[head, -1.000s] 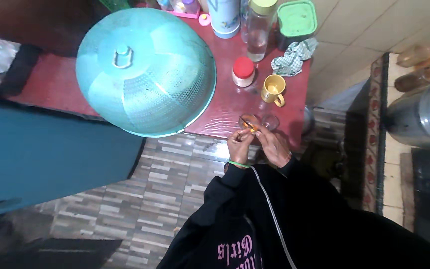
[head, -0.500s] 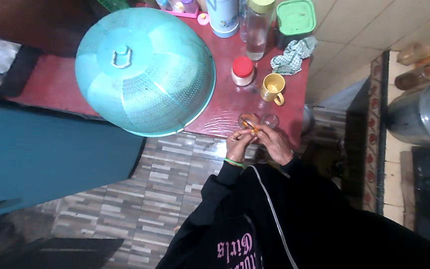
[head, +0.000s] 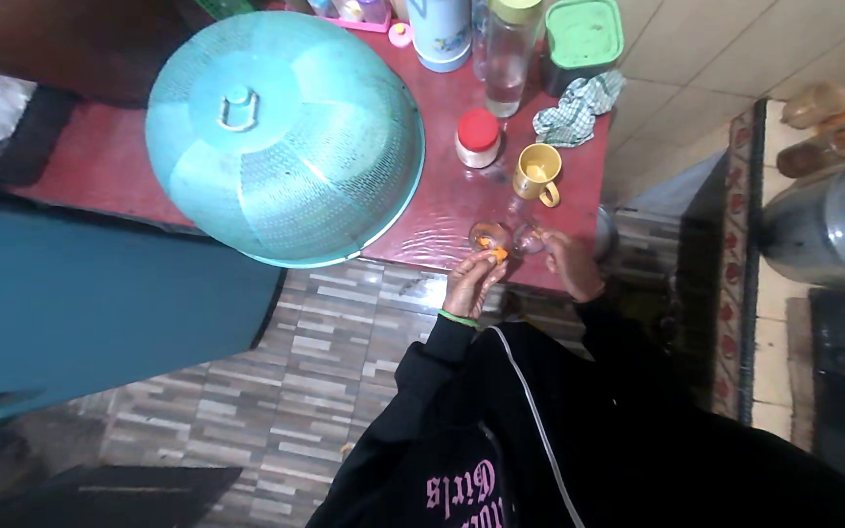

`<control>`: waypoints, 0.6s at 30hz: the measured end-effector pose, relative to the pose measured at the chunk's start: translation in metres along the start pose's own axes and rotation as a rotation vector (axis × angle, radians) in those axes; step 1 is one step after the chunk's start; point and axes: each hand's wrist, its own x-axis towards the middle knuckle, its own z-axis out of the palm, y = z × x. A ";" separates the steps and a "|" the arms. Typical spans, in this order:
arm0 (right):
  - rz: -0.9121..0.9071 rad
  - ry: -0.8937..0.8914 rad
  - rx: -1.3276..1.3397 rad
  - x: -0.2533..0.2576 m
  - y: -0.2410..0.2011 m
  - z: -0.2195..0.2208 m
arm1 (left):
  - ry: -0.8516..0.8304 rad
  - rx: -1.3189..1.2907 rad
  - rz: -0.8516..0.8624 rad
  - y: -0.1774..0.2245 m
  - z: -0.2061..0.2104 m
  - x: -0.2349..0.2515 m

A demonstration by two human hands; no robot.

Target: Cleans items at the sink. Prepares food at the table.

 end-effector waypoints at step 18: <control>-0.130 -0.053 -0.176 0.022 0.016 0.013 | 0.043 0.039 0.049 -0.005 0.003 0.002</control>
